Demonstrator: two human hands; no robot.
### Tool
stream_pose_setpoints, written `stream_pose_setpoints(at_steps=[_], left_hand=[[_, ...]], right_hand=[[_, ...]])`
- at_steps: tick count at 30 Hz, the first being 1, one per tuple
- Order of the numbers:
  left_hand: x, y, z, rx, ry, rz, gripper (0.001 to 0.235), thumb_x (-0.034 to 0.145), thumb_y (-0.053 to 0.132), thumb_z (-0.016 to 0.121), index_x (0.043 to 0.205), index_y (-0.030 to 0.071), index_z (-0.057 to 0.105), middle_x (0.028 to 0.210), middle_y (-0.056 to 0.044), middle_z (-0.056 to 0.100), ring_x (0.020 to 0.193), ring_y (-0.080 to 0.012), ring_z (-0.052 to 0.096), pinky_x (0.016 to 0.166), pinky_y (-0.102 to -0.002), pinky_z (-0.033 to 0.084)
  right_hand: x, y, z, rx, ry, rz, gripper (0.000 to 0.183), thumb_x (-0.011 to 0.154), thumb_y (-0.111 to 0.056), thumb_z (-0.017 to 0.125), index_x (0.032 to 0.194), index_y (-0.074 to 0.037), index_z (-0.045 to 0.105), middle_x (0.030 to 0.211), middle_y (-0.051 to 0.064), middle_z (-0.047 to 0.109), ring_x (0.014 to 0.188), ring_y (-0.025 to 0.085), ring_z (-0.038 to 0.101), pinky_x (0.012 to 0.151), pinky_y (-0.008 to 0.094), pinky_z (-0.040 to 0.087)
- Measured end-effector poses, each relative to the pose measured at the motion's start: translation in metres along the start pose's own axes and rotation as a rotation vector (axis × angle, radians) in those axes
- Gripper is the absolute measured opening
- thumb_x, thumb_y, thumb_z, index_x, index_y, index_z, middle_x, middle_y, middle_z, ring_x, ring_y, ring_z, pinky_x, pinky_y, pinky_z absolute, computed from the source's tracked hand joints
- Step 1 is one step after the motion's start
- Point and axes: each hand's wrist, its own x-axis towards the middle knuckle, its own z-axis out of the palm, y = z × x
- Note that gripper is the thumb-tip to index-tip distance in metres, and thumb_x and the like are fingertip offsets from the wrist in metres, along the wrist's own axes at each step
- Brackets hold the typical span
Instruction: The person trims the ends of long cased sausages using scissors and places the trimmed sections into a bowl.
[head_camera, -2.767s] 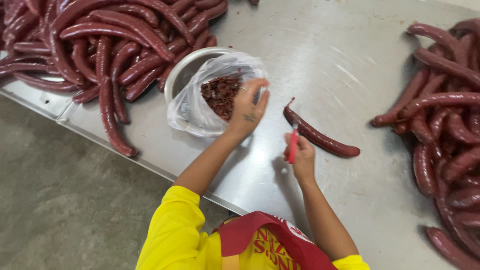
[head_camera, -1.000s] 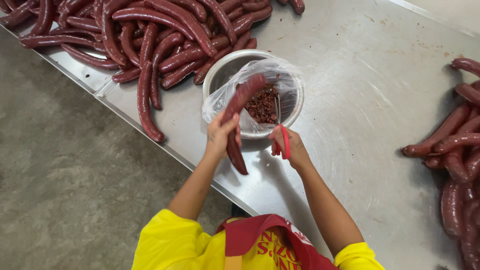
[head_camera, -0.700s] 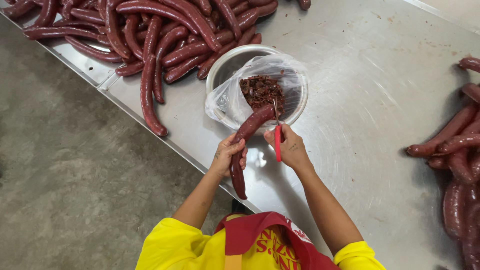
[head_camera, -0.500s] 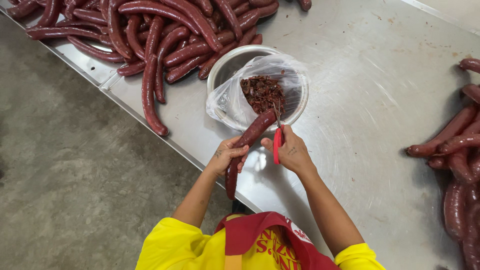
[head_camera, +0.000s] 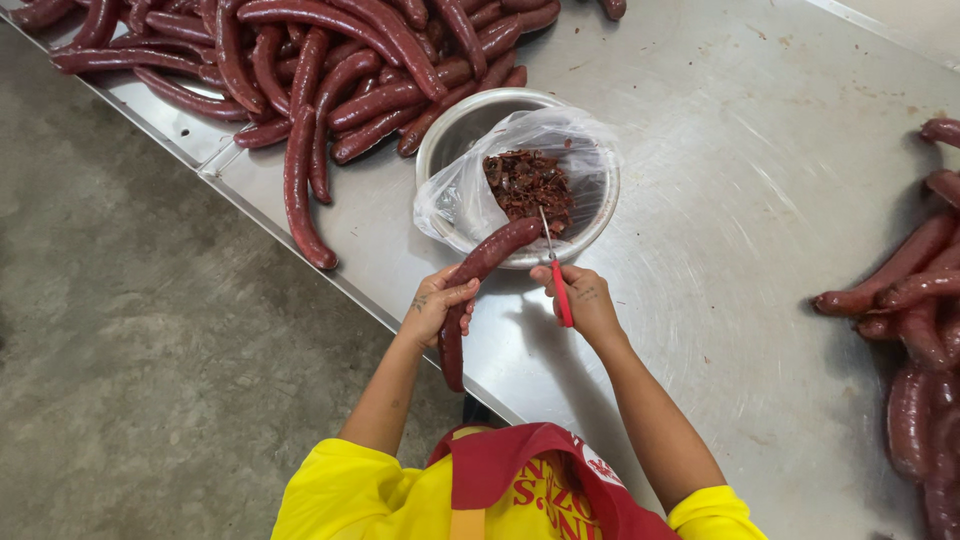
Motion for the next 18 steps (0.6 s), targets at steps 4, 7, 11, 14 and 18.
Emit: stream_pose_setpoints(at_steps=[4, 7, 11, 14, 18], left_hand=[[0.0, 0.006, -0.004, 0.016, 0.013, 0.046, 0.028, 0.092, 0.018, 0.074, 0.111, 0.003, 0.062, 0.065, -0.003, 0.057, 0.042, -0.0112, 0.052, 0.037, -0.029, 0.047], [0.01, 0.016, -0.002, -0.045, 0.04, 0.05, 0.03, 0.091, 0.02, 0.071, 0.116, 0.008, 0.059, 0.062, -0.004, 0.057, 0.041, -0.013, 0.053, 0.038, -0.031, 0.048], [0.041, 0.047, 0.007, -0.096, 0.027, 0.136, 0.028, 0.095, 0.022, 0.071, 0.111, 0.005, 0.055, 0.066, -0.003, 0.058, 0.044, -0.0137, 0.054, 0.04, -0.032, 0.049], [0.074, 0.088, 0.016, -0.171, 0.152, 0.199, 0.027, 0.089, 0.023, 0.074, 0.107, 0.011, 0.058, 0.065, -0.002, 0.058, 0.045, -0.0138, 0.054, 0.04, -0.033, 0.048], [0.151, 0.178, 0.019, 0.002, 0.088, 0.579, 0.022, 0.089, 0.021, 0.075, 0.084, 0.004, 0.062, 0.062, -0.012, 0.058, 0.042, -0.0228, 0.055, 0.037, -0.036, 0.044]], right_hand=[[0.021, 0.018, -0.005, 0.109, -0.01, 0.032, 0.06, 0.09, -0.056, 0.07, 0.073, 0.001, 0.066, 0.048, 0.003, 0.05, 0.035, 0.012, 0.045, 0.035, 0.027, 0.037], [0.032, 0.03, -0.017, 0.279, -0.115, 0.066, 0.07, 0.092, -0.068, 0.061, 0.073, -0.001, 0.062, 0.048, 0.005, 0.049, 0.038, 0.016, 0.047, 0.04, 0.032, 0.04], [0.029, 0.033, -0.022, 0.838, -0.523, 0.232, 0.095, 0.082, -0.092, 0.038, 0.083, -0.001, 0.068, 0.058, 0.003, 0.055, 0.046, 0.018, 0.054, 0.059, 0.045, 0.055], [0.019, 0.033, -0.024, 0.997, -0.557, 0.369, 0.108, 0.073, -0.098, 0.031, 0.088, 0.002, 0.069, 0.062, 0.007, 0.06, 0.053, 0.024, 0.063, 0.07, 0.055, 0.06], [-0.002, 0.042, -0.03, 1.045, -0.663, 0.292, 0.111, 0.077, -0.099, 0.03, 0.092, 0.003, 0.071, 0.066, 0.01, 0.063, 0.056, 0.027, 0.066, 0.074, 0.058, 0.06]])
